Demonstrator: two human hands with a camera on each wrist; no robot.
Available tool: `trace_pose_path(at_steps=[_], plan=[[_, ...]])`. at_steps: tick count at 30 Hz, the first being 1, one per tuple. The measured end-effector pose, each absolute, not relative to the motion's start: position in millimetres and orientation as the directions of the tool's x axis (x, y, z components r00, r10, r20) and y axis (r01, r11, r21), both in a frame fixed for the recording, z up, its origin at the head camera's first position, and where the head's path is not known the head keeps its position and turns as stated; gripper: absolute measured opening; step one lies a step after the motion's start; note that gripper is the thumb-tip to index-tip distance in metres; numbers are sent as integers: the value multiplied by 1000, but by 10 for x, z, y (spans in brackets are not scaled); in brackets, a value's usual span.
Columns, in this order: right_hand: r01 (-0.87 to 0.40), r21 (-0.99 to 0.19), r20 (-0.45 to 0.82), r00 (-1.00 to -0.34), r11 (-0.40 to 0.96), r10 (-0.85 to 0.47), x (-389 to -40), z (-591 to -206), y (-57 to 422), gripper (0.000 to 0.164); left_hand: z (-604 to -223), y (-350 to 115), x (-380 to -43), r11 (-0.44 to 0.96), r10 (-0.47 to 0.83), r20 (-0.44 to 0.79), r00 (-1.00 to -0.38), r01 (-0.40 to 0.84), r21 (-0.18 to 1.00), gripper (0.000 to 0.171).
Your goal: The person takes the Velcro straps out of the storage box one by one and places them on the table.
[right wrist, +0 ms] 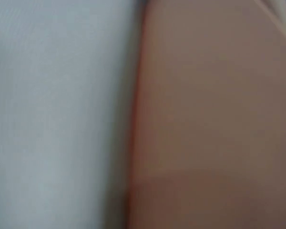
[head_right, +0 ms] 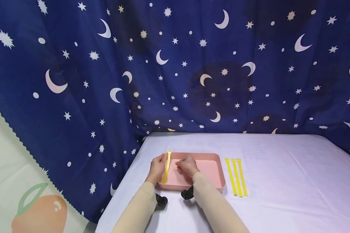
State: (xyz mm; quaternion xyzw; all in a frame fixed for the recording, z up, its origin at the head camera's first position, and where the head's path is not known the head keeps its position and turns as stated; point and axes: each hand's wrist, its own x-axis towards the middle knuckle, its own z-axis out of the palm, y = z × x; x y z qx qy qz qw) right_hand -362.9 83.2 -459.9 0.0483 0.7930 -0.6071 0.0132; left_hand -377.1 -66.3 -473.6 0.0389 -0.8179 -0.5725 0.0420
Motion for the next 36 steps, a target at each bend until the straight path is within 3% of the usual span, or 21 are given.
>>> trace_pose_path(at_steps=[8,24,36], plan=[[121,-960,-113,-992,251,49,-3673,-4574,754,14,-4721,-674,-3766,338,-110,75,-991,33,941,43],[21,-964,-8,-999,266,50,-3711,-4680,569,9,-4742,-674,-3770,337,-108,68,-992,28,941,42],[14,-955,5,-998,298,63,-3728,-4697,449,8,-4732,-662,-3753,397,-117,107,-987,52,916,45]])
